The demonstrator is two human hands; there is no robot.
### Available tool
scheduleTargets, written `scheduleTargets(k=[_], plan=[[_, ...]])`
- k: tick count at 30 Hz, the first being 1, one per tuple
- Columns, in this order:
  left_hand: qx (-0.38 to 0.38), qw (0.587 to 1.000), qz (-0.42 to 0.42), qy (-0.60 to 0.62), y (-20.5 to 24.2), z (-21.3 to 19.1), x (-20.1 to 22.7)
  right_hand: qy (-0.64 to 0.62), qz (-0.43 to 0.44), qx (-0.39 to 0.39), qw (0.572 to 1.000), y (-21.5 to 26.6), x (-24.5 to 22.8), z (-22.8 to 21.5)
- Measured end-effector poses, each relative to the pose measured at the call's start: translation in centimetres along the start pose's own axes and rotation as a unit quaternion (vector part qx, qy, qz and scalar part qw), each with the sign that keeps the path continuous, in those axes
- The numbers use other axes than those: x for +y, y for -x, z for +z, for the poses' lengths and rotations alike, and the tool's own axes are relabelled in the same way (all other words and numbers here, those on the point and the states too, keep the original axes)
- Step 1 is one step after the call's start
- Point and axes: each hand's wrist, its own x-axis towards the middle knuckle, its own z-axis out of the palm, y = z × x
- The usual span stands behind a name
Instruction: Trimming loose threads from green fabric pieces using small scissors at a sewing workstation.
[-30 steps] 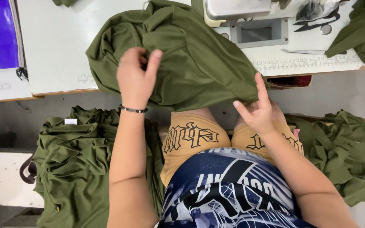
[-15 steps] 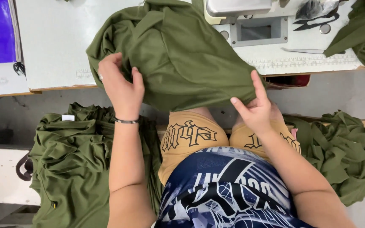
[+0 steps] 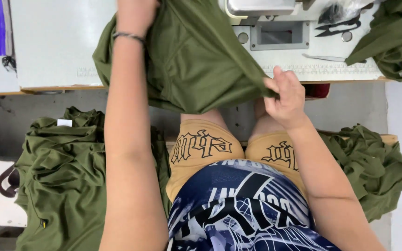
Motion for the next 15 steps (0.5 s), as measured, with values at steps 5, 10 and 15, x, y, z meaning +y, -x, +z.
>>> scheduleTargets(k=[5, 10, 15], plan=[[0.094, 0.987, -0.019, 0.131, 2.9, 0.8, -4.2, 0.103, -0.167, -0.030, 0.980, -0.6, -1.4, 1.4], [0.171, 0.961, -0.030, 0.215, 2.9, 1.5, -4.8, 0.046, -0.104, -0.002, 0.994, 0.2, -0.4, 3.1], [0.237, 0.922, -0.020, 0.305, 2.2, 2.1, -4.6, -0.002, -0.013, 0.007, 1.000, -0.7, -1.8, 1.6]])
